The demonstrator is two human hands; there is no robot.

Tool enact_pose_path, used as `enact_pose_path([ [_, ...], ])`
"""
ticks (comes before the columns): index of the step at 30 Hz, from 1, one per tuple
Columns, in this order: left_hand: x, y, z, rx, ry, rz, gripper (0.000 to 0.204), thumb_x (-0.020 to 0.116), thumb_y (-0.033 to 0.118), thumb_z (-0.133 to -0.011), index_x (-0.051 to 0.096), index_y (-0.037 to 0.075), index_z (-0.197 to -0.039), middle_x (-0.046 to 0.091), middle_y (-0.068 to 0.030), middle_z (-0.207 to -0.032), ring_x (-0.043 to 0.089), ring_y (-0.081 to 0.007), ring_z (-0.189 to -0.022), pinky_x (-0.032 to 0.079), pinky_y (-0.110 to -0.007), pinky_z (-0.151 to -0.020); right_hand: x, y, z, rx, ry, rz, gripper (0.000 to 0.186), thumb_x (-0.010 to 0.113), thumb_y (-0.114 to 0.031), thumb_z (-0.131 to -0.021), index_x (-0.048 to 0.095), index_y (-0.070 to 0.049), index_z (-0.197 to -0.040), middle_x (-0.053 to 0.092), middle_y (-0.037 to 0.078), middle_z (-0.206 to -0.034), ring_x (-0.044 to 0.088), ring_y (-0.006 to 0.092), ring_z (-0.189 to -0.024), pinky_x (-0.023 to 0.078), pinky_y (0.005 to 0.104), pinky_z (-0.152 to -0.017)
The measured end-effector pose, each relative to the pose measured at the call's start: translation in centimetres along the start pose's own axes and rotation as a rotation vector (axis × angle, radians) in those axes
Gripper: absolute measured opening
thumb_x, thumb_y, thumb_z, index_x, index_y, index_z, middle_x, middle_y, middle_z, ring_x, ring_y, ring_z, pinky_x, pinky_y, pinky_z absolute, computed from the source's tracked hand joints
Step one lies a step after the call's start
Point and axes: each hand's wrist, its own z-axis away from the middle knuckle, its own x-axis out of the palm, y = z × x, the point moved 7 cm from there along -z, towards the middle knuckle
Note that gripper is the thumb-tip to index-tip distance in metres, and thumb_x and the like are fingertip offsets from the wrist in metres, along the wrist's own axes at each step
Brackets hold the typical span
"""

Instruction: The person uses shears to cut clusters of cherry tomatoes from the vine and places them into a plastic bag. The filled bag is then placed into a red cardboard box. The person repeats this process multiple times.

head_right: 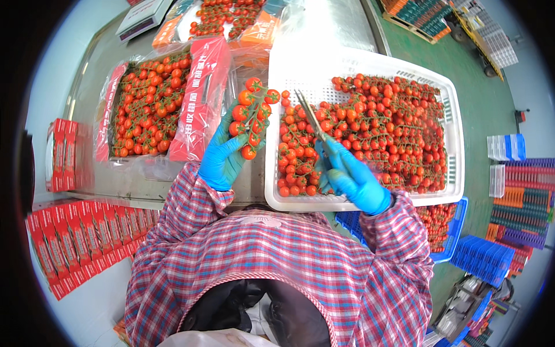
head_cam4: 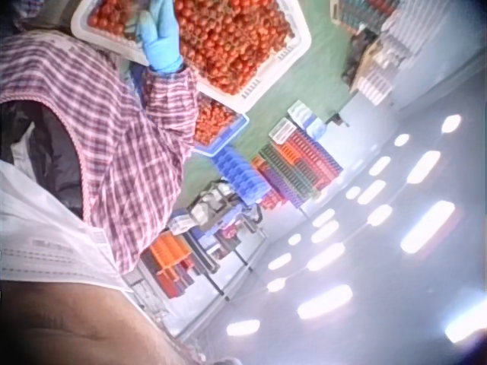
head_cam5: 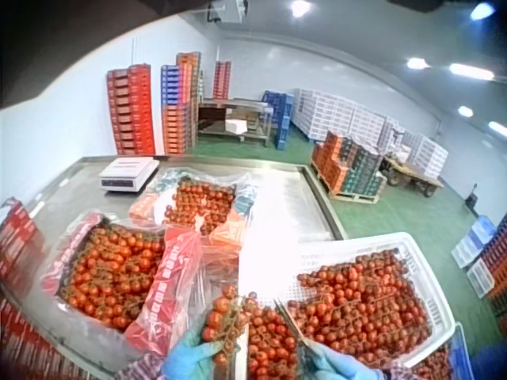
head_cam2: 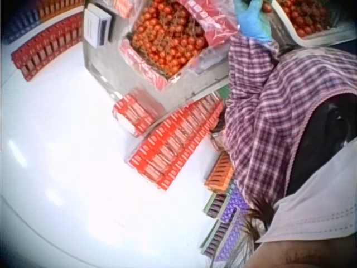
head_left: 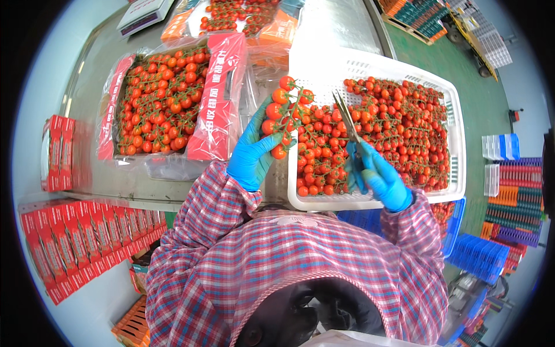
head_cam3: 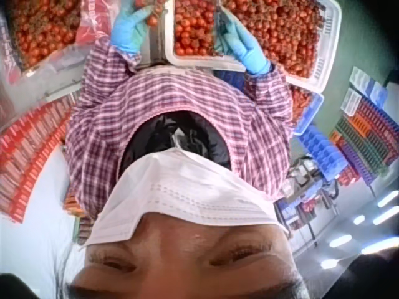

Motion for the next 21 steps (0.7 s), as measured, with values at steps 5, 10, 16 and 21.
enact_pose_path([
  [5,0.6,0.0,-0.4,0.074,0.042,-0.236,0.066,0.048,-0.01,-0.082,0.027,0.01,-0.141,0.038,-0.008,-0.136,0.042,-0.0211,-0.123,0.042,-0.036,-0.099,0.3,2.7,0.3,0.163,0.111,0.139,0.055,0.055,0.0,-0.087,0.032,0.0,-0.137,0.045,0.009,-0.132,0.049,0.0133,-0.109,0.04,0.0274,-0.094],
  [10,1.6,-0.3,-0.5,0.116,-0.037,-0.411,0.067,0.05,-0.009,-0.081,0.028,0.008,-0.141,0.038,-0.0066,-0.136,0.042,-0.0181,-0.122,0.037,-0.032,-0.101,-0.6,3.7,0.4,0.204,0.186,0.124,0.054,0.055,0.001,-0.087,0.032,0.002,-0.135,0.038,0.013,-0.139,0.039,0.0181,-0.125,0.036,0.0292,-0.102],
  [16,2.5,-1.4,-0.9,0.142,-0.18,-0.627,0.065,0.051,-0.004,-0.082,0.028,0.008,-0.141,0.04,-0.0085,-0.134,0.043,-0.0167,-0.119,0.038,-0.03,-0.099,-0.7,4.3,1.1,0.167,0.272,0.069,0.052,0.054,-0.001,-0.087,0.035,0.001,-0.135,0.046,0.014,-0.132,0.041,0.0201,-0.124,0.036,0.0296,-0.1],
  [21,3.7,-2.3,-2.1,0.056,-0.203,-0.559,0.065,0.052,-0.004,-0.079,0.031,0.007,-0.14,0.041,-0.0079,-0.135,0.036,-0.0161,-0.125,0.032,-0.03,-0.103,-1.8,5.5,2.3,0.229,0.44,0.007,0.042,0.056,-0.01,-0.088,0.046,0.0,-0.128,0.055,0.002,-0.075,0.046,0.0057,-0.05,0.036,0.0195,-0.044],
])
